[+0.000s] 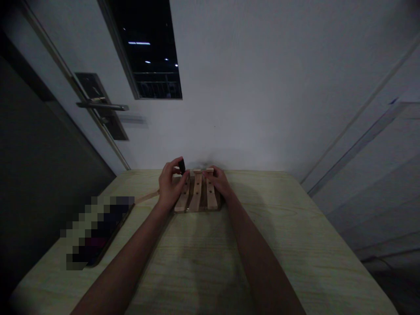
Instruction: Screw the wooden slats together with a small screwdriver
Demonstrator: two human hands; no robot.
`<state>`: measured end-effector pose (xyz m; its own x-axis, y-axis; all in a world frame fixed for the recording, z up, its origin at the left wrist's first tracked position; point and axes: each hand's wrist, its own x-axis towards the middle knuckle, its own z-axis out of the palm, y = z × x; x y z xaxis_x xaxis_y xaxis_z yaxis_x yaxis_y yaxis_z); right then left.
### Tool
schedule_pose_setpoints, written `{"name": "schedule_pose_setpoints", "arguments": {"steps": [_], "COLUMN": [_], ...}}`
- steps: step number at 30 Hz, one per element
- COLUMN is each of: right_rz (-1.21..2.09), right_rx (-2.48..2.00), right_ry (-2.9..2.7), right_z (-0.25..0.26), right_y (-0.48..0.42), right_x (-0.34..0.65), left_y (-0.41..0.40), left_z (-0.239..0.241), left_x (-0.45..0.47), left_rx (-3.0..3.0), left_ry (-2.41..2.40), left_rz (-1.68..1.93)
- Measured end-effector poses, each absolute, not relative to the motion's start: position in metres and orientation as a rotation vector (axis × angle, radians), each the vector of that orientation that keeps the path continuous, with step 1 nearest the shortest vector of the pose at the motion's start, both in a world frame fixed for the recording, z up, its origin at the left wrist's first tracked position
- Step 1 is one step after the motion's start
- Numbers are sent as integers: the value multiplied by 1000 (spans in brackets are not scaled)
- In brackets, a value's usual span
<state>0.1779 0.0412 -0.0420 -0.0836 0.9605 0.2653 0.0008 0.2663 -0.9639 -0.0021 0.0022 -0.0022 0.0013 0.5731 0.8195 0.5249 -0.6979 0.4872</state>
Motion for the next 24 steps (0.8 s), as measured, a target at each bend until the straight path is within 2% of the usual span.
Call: {"name": "schedule_pose_setpoints", "arguments": {"steps": [18,24], "right_rz": [1044,1041], "right_rx": [-985,-960], "right_ry": [-1383,-1389], "right_z": [-42,-43], "right_y": [42,43], "right_x": [178,178], "left_y": [-3,1], "left_z": [-2,0], "left_x": [-1,-3], "left_rx": [2162,2232], "left_ry": [1058,1179], "left_rz": [1693,1783]}}
